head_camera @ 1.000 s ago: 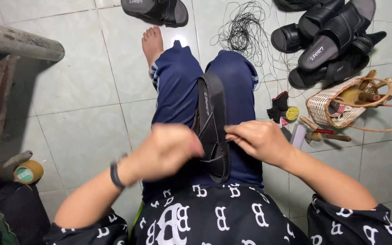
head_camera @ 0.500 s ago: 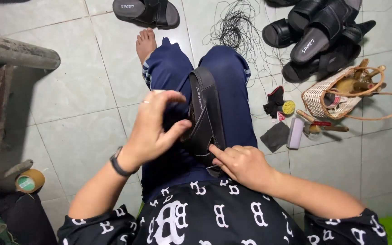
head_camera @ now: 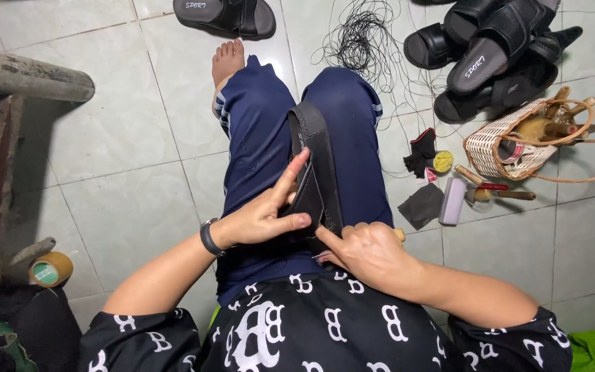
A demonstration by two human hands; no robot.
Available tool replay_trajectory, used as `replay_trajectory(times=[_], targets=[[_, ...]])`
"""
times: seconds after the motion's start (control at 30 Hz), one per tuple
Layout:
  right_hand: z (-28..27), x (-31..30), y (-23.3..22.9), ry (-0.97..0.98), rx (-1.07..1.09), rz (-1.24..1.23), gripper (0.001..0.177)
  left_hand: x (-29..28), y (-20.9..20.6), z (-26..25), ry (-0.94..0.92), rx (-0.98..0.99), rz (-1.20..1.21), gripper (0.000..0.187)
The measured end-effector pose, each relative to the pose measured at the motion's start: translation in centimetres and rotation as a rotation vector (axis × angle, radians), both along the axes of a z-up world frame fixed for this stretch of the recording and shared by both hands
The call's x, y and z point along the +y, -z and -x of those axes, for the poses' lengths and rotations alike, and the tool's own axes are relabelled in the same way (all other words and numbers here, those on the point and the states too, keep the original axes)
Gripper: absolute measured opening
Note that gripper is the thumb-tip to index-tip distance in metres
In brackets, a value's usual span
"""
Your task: Repairing a black sandal by hand-sewing the sole to the upper.
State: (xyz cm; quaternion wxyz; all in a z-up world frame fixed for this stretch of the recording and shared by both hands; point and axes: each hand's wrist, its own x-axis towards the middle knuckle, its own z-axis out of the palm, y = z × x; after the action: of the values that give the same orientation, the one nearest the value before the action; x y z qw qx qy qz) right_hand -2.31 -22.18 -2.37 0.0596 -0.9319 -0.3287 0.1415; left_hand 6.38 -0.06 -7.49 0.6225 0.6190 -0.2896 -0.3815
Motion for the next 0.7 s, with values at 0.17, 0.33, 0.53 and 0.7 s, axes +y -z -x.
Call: replay_trajectory(times=[0.17,0.33,0.53,0.7], targets=[[-0.1,-0.8,0.2,0.042,0.075,-0.072,0.055,-0.5,-1.1,-0.1,-0.021,-0.406,0.007,0.076],[-0.9,-3.1,-1.0,0.102,0.213,-0.240,0.055,2.0,-1.7,-2.5,-0.183,-1.184,-0.082,0.050],[-1.8,-7.5,-0.2,0.149,-0.022,-0.608,0.043,17.7,-4.2,-8.8,-0.608,-1.538,-0.994,0.038],[-4.2,-6.1,1.2,-0.082,-0.134,-0.355,0.042,11.1,-5.2,-4.2,-0.565,-1.069,-0.985,0.039]])
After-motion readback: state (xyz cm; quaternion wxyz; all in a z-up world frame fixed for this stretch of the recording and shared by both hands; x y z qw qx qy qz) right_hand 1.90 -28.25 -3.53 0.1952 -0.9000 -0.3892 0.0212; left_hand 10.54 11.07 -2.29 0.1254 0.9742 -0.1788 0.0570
